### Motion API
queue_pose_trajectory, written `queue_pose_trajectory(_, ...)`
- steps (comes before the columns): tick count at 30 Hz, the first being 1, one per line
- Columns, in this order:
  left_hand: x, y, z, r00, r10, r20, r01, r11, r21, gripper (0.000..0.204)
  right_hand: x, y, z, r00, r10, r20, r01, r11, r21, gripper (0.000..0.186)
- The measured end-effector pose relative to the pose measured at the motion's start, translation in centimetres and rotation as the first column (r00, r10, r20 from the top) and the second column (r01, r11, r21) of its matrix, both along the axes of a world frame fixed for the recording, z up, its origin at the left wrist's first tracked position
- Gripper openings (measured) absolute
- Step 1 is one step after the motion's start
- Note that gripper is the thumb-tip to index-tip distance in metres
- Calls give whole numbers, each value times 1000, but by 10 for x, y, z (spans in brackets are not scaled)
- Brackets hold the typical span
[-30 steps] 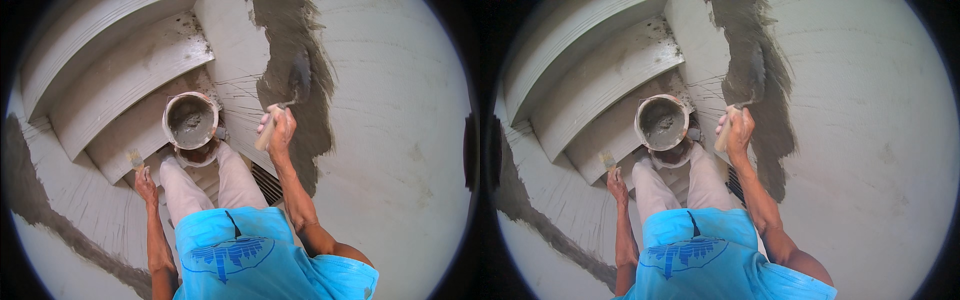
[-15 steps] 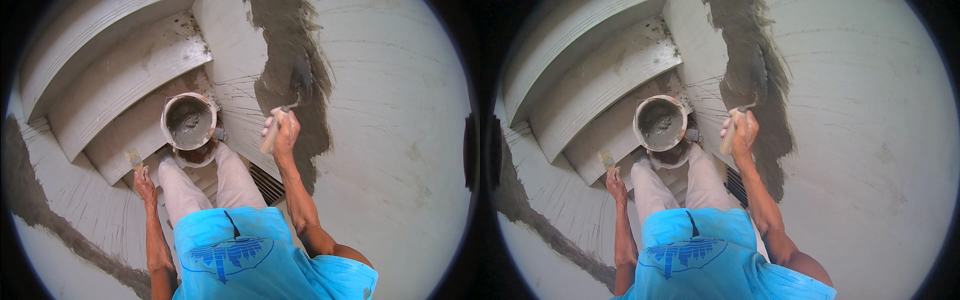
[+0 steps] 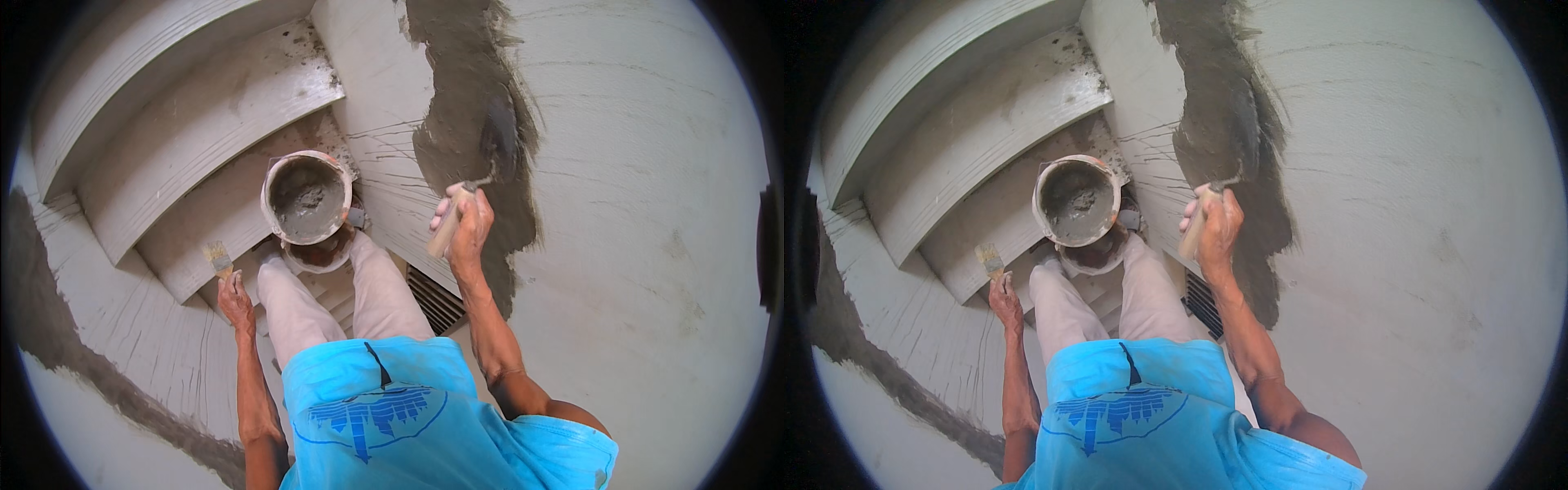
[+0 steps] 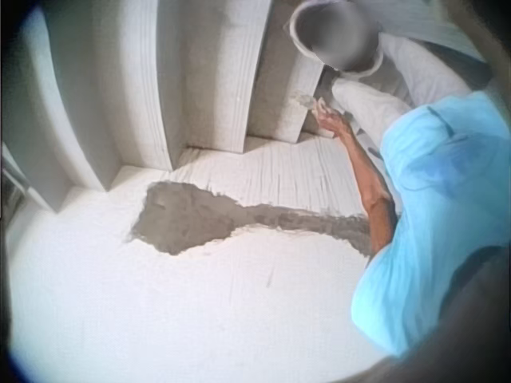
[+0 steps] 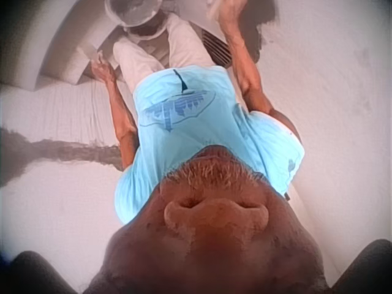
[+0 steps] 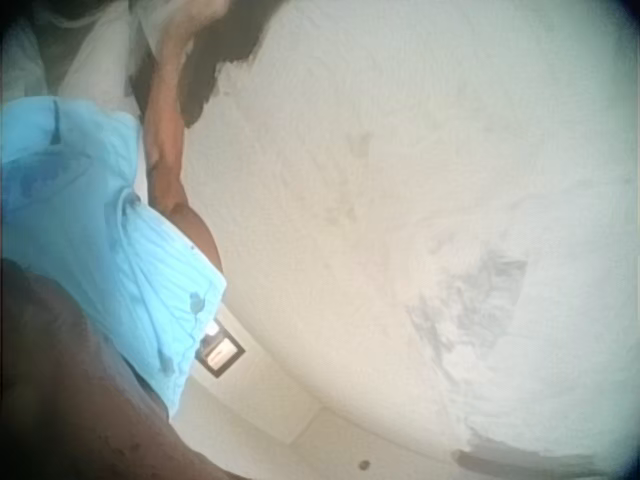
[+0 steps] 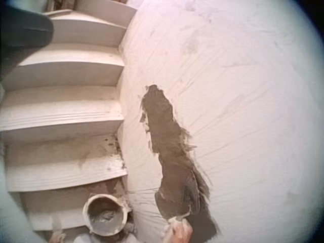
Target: The person scoops plaster from a bucket using a trowel and applies it to the wall next to a staircase. They repeatedly smooth the plaster on the wall surface while sitting on the stairs.
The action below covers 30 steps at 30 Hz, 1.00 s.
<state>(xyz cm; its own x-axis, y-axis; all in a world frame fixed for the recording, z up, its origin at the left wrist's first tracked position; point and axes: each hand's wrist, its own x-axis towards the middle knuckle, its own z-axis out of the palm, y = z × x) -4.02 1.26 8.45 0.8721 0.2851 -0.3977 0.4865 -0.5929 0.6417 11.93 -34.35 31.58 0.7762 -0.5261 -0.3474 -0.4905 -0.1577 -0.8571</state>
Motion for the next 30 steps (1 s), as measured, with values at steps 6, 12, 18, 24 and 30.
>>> queue_pose_trajectory(6,-5,0,-10,998,-35,60,32,998,48,21,-9,4,5,998,43,34,-43,999,-3,26)
queue_pose_trajectory(12,-4,-2,-8,1000,-7,29,6,999,38,21,20,1,-19,980,175,-91,-178,984,-27,29)
queue_pose_trajectory(18,-6,1,-6,1000,-1,19,0,999,33,22,46,-9,-28,979,189,-72,-188,982,25,31)
queue_pose_trajectory(24,-15,3,-11,997,-1,79,-2,999,42,19,39,-14,0,997,64,-35,-57,983,174,28)
queue_pose_trajectory(30,-14,-1,-3,999,31,8,-31,998,50,22,21,-4,11,994,100,-47,-93,988,123,29)
